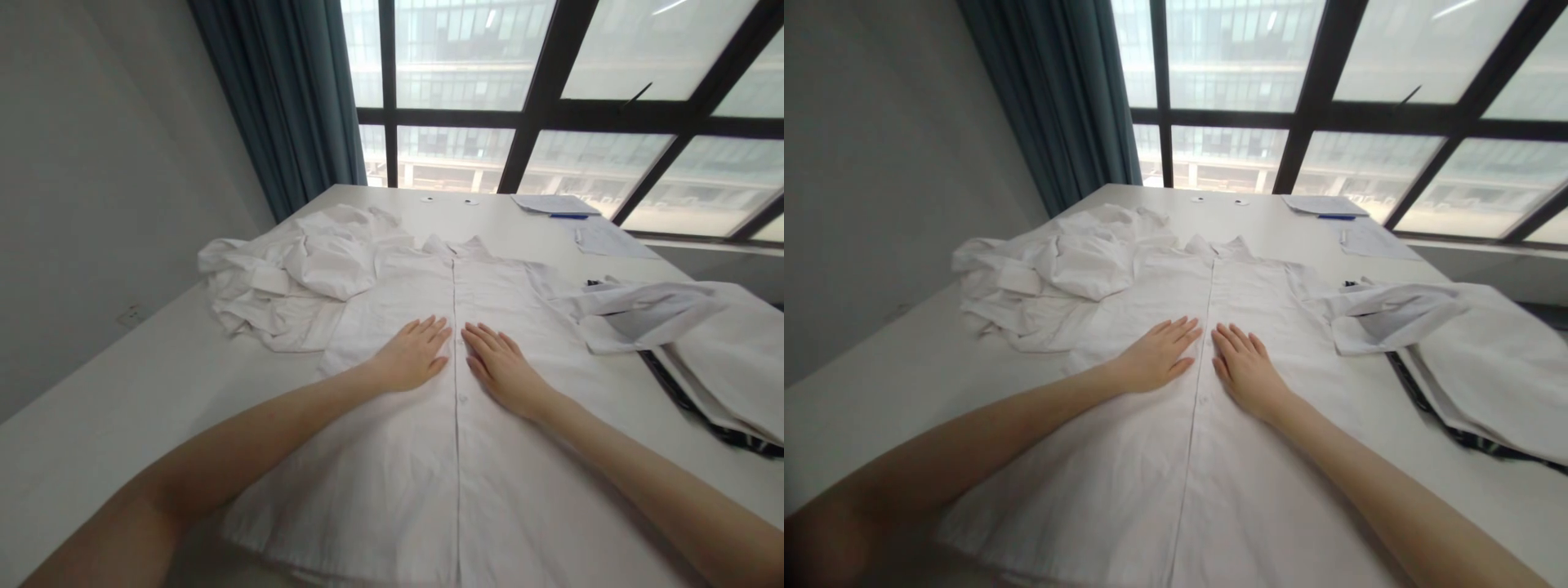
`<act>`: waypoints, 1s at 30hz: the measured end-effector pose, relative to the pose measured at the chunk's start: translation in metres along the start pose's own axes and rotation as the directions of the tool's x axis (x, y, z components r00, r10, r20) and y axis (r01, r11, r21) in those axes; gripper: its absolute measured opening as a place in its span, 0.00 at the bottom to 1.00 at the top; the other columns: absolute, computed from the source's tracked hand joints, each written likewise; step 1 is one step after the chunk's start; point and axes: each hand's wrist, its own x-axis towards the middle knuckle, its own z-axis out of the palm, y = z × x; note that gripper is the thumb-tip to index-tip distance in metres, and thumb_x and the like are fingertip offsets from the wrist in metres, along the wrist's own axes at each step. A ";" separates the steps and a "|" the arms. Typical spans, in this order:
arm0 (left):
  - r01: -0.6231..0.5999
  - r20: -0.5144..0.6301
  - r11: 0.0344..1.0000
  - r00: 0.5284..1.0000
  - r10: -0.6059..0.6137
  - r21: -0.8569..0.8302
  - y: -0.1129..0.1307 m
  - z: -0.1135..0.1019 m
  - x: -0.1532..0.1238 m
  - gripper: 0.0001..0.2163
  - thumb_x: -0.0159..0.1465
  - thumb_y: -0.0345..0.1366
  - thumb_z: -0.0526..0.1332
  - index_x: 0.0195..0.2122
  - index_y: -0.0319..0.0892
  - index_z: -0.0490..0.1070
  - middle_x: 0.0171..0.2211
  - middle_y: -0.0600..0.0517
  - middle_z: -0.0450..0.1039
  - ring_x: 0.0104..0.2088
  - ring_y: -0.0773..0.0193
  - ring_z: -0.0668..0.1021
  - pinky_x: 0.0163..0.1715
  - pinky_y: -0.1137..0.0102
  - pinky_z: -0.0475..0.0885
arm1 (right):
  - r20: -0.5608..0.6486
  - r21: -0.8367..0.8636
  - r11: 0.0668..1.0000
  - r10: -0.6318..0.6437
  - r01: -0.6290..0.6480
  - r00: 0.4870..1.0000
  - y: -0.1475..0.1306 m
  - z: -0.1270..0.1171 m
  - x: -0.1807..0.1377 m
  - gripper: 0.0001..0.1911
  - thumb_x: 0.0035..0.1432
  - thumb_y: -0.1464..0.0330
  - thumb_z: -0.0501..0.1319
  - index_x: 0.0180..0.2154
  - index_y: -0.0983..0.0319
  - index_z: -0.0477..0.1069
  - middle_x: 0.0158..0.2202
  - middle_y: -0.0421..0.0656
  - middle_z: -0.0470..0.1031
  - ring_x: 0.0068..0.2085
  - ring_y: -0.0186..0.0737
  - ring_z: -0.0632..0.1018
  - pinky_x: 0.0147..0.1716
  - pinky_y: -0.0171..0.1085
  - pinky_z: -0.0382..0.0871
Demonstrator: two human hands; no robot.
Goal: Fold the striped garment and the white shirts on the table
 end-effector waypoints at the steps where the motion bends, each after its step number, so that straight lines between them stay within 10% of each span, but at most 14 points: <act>1: -0.011 0.009 1.000 1.000 0.011 0.007 0.003 0.001 -0.003 0.26 0.72 0.44 0.47 0.67 0.37 0.54 0.69 0.43 0.50 0.69 0.55 0.55 0.65 0.59 0.52 | 0.015 -0.004 1.000 0.012 -0.011 1.000 -0.005 0.000 -0.003 0.27 0.69 0.61 0.43 0.65 0.59 0.58 0.67 0.46 0.58 0.67 0.47 0.59 0.63 0.52 0.55; 20: 0.116 0.109 0.989 0.986 -0.126 0.089 -0.036 -0.013 -0.096 0.29 0.71 0.50 0.43 0.70 0.42 0.47 0.71 0.46 0.42 0.70 0.57 0.49 0.66 0.59 0.48 | -0.071 -0.234 0.914 0.324 -0.331 0.943 0.085 -0.013 -0.089 0.32 0.66 0.53 0.40 0.66 0.56 0.56 0.68 0.44 0.58 0.67 0.49 0.60 0.63 0.53 0.56; 24: 0.163 0.056 0.979 0.984 -0.171 0.121 -0.026 -0.015 -0.095 0.27 0.71 0.46 0.46 0.67 0.40 0.54 0.69 0.43 0.50 0.69 0.55 0.55 0.66 0.58 0.50 | -0.127 -0.284 0.896 0.319 -0.343 0.939 0.060 -0.018 -0.083 0.29 0.66 0.59 0.41 0.61 0.62 0.64 0.64 0.53 0.64 0.64 0.57 0.64 0.61 0.59 0.56; 30: -0.043 0.029 0.999 0.999 0.043 0.007 0.001 -0.030 -0.042 0.22 0.72 0.40 0.48 0.64 0.37 0.59 0.67 0.43 0.55 0.68 0.57 0.56 0.65 0.63 0.53 | -0.004 -0.050 0.998 -0.025 0.025 1.000 -0.031 -0.015 -0.072 0.28 0.69 0.58 0.42 0.65 0.59 0.59 0.66 0.47 0.60 0.66 0.45 0.61 0.62 0.52 0.58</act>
